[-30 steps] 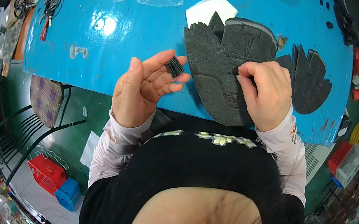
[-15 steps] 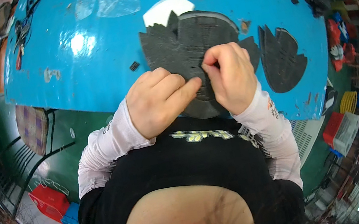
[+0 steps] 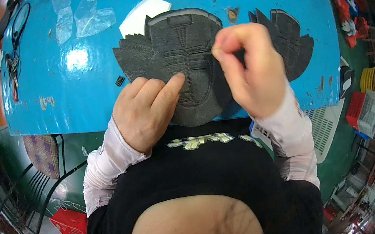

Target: Manually attaching small plastic components to the upper part of a shoe.

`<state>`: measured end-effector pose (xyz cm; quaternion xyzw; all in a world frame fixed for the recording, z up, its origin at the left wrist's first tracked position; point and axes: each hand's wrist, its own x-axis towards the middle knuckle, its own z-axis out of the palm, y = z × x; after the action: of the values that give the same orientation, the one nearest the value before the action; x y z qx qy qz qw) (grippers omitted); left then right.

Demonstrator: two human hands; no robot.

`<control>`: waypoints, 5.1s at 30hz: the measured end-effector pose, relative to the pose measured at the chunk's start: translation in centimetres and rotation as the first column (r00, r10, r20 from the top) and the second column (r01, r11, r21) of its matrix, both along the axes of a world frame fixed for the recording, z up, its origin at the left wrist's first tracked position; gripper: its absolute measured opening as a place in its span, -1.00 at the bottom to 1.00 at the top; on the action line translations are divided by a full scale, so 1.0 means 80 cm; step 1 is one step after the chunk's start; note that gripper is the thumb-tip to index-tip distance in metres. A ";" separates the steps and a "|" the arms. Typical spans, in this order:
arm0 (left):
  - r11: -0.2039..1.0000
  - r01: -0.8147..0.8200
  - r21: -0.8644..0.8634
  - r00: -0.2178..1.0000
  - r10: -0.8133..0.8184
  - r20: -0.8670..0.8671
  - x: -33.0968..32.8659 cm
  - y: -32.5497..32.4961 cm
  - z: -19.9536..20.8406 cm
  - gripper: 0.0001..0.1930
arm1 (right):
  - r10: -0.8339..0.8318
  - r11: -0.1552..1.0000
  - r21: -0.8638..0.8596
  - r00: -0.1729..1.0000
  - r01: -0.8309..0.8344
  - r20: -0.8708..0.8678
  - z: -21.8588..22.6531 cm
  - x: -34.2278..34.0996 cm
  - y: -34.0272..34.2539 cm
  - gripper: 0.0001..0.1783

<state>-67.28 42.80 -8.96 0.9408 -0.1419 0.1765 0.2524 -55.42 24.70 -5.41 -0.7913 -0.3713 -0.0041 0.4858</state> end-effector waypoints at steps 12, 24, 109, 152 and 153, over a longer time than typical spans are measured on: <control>0.994 -0.047 0.095 0.999 0.048 0.001 0.011 -0.006 -0.001 -0.49 | -0.010 0.988 -0.148 0.980 0.040 0.198 -0.049 0.001 0.000 -0.70; 0.968 -0.072 0.242 0.986 0.106 -0.131 0.024 -0.018 0.019 -0.50 | 0.061 0.977 -0.215 0.949 0.007 0.310 -0.048 0.004 0.001 -0.69; 0.750 0.342 -0.566 0.930 -0.185 0.317 -0.003 0.003 0.007 -0.60 | 0.495 0.868 0.486 0.215 -0.099 -0.842 -0.023 -0.048 -0.001 -0.77; 0.979 -0.145 -0.143 0.989 0.145 -0.010 0.017 0.006 0.000 -0.66 | 0.116 0.949 -0.310 0.856 0.054 0.505 -0.022 0.003 0.016 -0.73; 0.940 -0.111 -0.324 0.988 0.139 0.064 0.014 0.007 0.000 -0.74 | 0.083 0.974 -0.226 0.888 0.024 0.453 -0.020 0.000 0.012 -0.72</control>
<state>-66.14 43.39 -8.97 0.8862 -0.0621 0.2529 0.3831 -55.40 25.70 -7.02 -0.8118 -0.4858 -0.1416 0.2915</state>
